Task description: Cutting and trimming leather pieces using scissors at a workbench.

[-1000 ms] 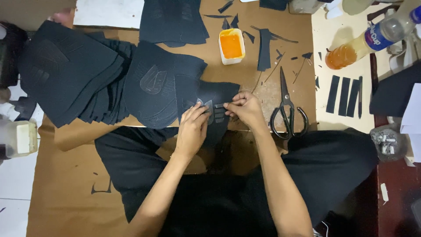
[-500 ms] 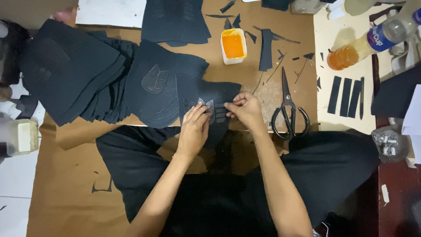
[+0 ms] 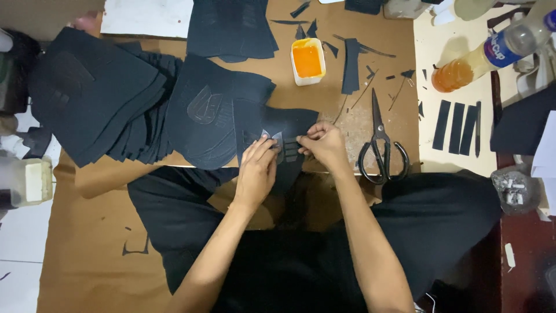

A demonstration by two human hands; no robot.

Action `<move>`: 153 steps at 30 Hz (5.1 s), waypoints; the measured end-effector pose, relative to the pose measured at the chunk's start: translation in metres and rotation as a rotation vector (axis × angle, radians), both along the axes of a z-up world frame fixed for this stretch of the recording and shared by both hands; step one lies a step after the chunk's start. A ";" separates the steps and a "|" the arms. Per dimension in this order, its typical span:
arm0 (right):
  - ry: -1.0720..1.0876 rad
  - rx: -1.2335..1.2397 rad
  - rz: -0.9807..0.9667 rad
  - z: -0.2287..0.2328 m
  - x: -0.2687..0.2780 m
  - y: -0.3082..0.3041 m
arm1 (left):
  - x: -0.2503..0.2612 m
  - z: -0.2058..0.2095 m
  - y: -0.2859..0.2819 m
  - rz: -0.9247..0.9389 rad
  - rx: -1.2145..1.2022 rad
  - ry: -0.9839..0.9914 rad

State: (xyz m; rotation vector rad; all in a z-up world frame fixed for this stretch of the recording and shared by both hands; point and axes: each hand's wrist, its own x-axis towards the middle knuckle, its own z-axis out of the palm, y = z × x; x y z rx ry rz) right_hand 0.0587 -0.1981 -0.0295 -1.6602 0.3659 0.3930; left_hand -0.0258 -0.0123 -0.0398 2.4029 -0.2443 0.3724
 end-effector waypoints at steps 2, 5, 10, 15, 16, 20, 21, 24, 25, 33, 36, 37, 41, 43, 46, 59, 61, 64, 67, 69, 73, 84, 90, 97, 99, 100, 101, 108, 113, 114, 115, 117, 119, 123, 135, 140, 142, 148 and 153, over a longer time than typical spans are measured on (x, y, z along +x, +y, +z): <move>0.010 -0.025 0.006 0.008 -0.001 0.002 | 0.001 0.000 0.000 0.001 0.025 0.000; 0.018 -0.060 0.012 0.011 -0.001 0.003 | 0.002 0.000 -0.002 0.005 0.069 0.010; 0.011 -0.097 0.026 0.004 0.000 0.002 | 0.002 -0.006 -0.003 0.005 0.158 0.025; -0.015 -0.100 0.047 0.003 0.000 0.001 | 0.003 -0.012 -0.006 -0.036 0.358 -0.017; -0.014 -0.100 0.047 0.003 0.000 0.001 | 0.003 -0.013 -0.007 -0.036 0.358 -0.016; -0.006 -0.036 0.028 0.004 0.000 0.000 | 0.003 -0.013 -0.012 -0.031 0.455 0.006; 0.000 -0.024 0.026 0.005 0.000 0.000 | 0.003 -0.011 -0.013 -0.030 0.467 0.018; 0.017 0.018 -0.006 0.014 -0.002 0.001 | 0.002 -0.005 -0.013 -0.035 0.458 0.014; 0.017 0.019 -0.006 0.011 -0.001 -0.003 | 0.002 -0.006 -0.013 -0.035 0.458 0.014; -0.033 -0.324 0.022 0.035 -0.011 0.002 | 0.000 0.002 -0.018 -0.021 0.487 -0.014; -0.028 -0.486 0.086 0.018 -0.010 0.008 | 0.000 -0.001 -0.016 -0.032 0.515 -0.017; -0.028 -0.484 0.087 0.015 -0.007 0.007 | -0.001 -0.001 -0.016 -0.031 0.517 -0.015; 0.019 -0.514 0.076 0.012 -0.006 0.004 | 0.001 -0.001 -0.016 -0.043 0.515 -0.012; 0.042 -0.488 0.076 0.007 -0.005 0.002 | 0.002 -0.002 -0.015 -0.038 0.511 -0.007; 0.046 -0.415 0.067 -0.005 -0.001 -0.004 | 0.006 -0.007 -0.010 -0.035 0.500 0.021; -0.772 -0.684 0.262 0.031 -0.050 0.017 | -0.015 0.034 0.029 0.402 -0.203 0.034; -0.712 -0.684 0.392 0.020 -0.052 0.016 | -0.020 0.033 0.030 0.448 -0.141 0.085; -0.617 -0.563 0.349 0.021 -0.052 0.010 | -0.017 0.038 0.031 0.446 -0.203 0.225; -0.450 -0.450 0.275 0.037 -0.055 0.004 | -0.001 0.032 0.041 0.451 -0.171 0.336; -0.356 -0.202 0.131 0.035 -0.056 0.001 | 0.011 0.039 0.043 0.449 -0.199 0.569; -0.305 -0.058 0.043 0.028 -0.060 -0.011 | 0.025 0.002 0.052 0.423 -0.190 0.564; -0.226 0.144 0.017 0.024 -0.069 -0.036 | -0.002 0.013 0.018 0.098 -1.562 0.635; -0.224 0.129 -0.067 0.020 -0.064 -0.042 | 0.000 0.042 0.008 -0.025 -1.402 0.526; -0.226 0.121 -0.068 -0.018 -0.060 -0.051 | 0.005 0.017 0.012 0.014 -1.482 0.597; -0.218 0.107 -0.101 -0.014 -0.061 -0.050 | 0.010 0.012 0.009 0.079 -1.452 0.568; -0.216 0.106 -0.101 -0.028 -0.058 -0.055 | 0.013 0.007 0.008 0.080 -1.453 0.569; -0.215 0.099 -0.121 -0.042 -0.056 -0.060 | 0.017 0.003 0.006 0.090 -1.421 0.544; -0.270 -0.220 -0.105 0.006 -0.040 -0.047 | 0.029 0.052 -0.013 0.252 -0.565 0.451; -0.490 -0.539 -0.068 0.037 -0.044 -0.036 | 0.013 0.047 -0.034 0.250 0.141 -0.069; -0.557 -0.565 -0.067 0.042 -0.045 -0.038 | 0.012 0.044 -0.040 0.137 0.222 -0.209; -0.556 -0.565 -0.065 0.044 -0.046 -0.043 | 0.013 0.043 -0.047 0.139 0.222 -0.207; -0.553 -0.740 -0.150 0.050 -0.048 -0.055 | 0.012 0.042 -0.061 -0.232 0.238 -0.084; -0.506 -0.865 -0.131 0.042 -0.056 -0.084 | 0.015 0.020 -0.063 -0.248 0.290 -0.045; -0.401 -1.093 -0.076 0.015 -0.064 -0.124 | 0.021 0.006 -0.065 -0.287 0.375 0.052; -0.273 -1.052 0.093 0.028 -0.062 -0.135 | 0.091 0.036 -0.012 -0.103 0.369 0.141; -0.207 -0.755 -0.071 0.029 -0.063 -0.151 | 0.126 -0.014 -0.011 -0.073 0.583 0.034; -0.148 -0.628 -0.156 0.039 -0.070 -0.146 | 0.135 -0.020 -0.012 -0.059 0.619 -0.044; -0.185 -0.348 -0.244 0.065 -0.100 -0.123 | 0.130 0.015 -0.006 -0.173 0.425 0.010; -0.085 -0.047 -0.116 0.050 -0.127 -0.111 | 0.133 0.047 0.012 -0.104 0.425 0.048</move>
